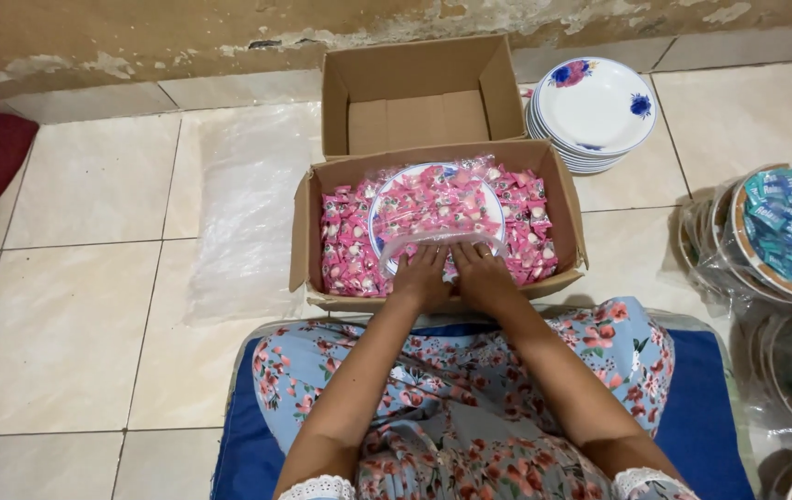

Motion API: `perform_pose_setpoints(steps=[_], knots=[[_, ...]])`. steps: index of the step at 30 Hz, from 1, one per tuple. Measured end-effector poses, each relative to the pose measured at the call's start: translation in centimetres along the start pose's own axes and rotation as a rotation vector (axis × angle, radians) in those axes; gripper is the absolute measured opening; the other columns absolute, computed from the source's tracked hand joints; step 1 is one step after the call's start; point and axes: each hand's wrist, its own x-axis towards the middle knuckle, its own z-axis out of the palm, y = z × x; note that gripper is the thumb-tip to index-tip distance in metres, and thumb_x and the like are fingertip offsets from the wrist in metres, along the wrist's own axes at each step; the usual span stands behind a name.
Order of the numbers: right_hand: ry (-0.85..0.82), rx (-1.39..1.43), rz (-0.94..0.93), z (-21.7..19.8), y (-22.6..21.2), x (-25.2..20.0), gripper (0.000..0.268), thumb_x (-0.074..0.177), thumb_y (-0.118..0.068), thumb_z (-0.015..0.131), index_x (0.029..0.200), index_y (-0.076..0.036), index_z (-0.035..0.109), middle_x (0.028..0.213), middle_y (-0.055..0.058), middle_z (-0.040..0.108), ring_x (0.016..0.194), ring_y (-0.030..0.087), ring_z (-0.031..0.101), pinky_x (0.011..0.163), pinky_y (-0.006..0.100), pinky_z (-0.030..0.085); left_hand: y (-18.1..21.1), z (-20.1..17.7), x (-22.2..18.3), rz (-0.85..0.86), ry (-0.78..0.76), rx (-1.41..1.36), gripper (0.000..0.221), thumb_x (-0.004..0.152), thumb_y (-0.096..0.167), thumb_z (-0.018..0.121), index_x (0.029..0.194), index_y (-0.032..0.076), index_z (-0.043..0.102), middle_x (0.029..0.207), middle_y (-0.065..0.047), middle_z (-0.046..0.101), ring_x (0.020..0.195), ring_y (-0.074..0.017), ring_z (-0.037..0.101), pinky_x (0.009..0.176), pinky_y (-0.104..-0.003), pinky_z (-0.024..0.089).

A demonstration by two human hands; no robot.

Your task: Packing ceramic plates into a cardboard box and filling the gaps with small candies.

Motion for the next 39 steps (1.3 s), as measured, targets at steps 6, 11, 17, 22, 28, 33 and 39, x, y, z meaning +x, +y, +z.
perform_pose_setpoints(steps=[6,11,17,22,28,33,39], knots=[[-0.134,0.015,0.057,1.0,1.1,0.9,0.067,0.087,-0.029,0.067,0.148,-0.01,0.049,0.144,0.01,0.056,0.136,0.035,0.048,0.095,0.052,0.054,-1.0,1.7,1.0,0.055,0.067,-0.073,0.086,0.094,0.045,0.054,0.164,0.012,0.018,0.169,-0.013,0.026,0.158,-0.0278,0.019,0.125,-0.061,0.008],[-0.051,0.303,0.132,-2.1,2.8,-0.6,0.045,0.09,-0.019,0.062,0.134,-0.017,0.064,0.125,0.011,0.07,0.117,0.037,0.065,0.09,0.053,0.056,-1.4,-0.7,-3.4,0.197,0.221,-0.262,0.064,0.094,0.024,0.058,0.153,0.007,0.041,0.158,-0.019,0.043,0.147,-0.035,0.038,0.118,-0.057,0.028],[-0.064,0.315,0.435,-1.1,11.9,0.5,0.026,0.092,-0.031,0.065,0.116,-0.029,0.076,0.1,0.001,0.079,0.1,0.027,0.075,0.093,0.043,0.058,-9.0,-0.3,-2.5,-0.035,0.572,-0.498,0.027,0.087,0.021,0.057,0.106,0.019,0.075,0.102,-0.008,0.075,0.101,-0.0345,0.072,0.087,-0.048,0.059],[-0.49,0.262,0.346,-0.3,11.7,1.5,0.037,0.092,-0.021,0.062,0.125,-0.011,0.076,0.113,0.023,0.078,0.115,0.041,0.071,0.102,0.051,0.054,-15.6,3.7,2.6,-0.402,0.162,-0.335,0.042,0.084,0.028,0.067,0.122,0.009,0.068,0.116,-0.015,0.069,0.114,-0.0403,0.069,0.091,-0.057,0.057],[-0.614,0.207,0.295,0.5,11.0,0.7,0.03,0.081,-0.024,0.072,0.109,-0.02,0.082,0.109,0.009,0.081,0.114,0.034,0.072,0.099,0.046,0.056,-13.1,1.4,0.2,-0.308,-0.107,-0.307,0.033,0.084,0.008,0.068,0.114,-0.003,0.075,0.118,-0.03,0.071,0.119,-0.0487,0.065,0.098,-0.059,0.054],[-0.49,0.223,0.381,-3.4,9.8,0.4,0.026,0.084,-0.014,0.071,0.106,-0.015,0.083,0.107,0.017,0.079,0.113,0.039,0.071,0.098,0.049,0.057,-15.5,4.1,2.2,-0.326,-0.017,-0.31,0.032,0.083,-0.002,0.068,0.113,0.003,0.077,0.114,-0.028,0.072,0.115,-0.0472,0.068,0.094,-0.055,0.057],[-0.125,0.353,0.47,-0.3,16.2,-0.5,0.026,0.089,-0.017,0.069,0.113,-0.02,0.079,0.102,0.017,0.078,0.101,0.042,0.073,0.093,0.051,0.057,-15.4,3.1,1.0,-0.368,0.164,-0.405,0.04,0.088,0.013,0.072,0.126,0.003,0.071,0.12,-0.024,0.069,0.12,-0.0428,0.065,0.101,-0.052,0.055]])
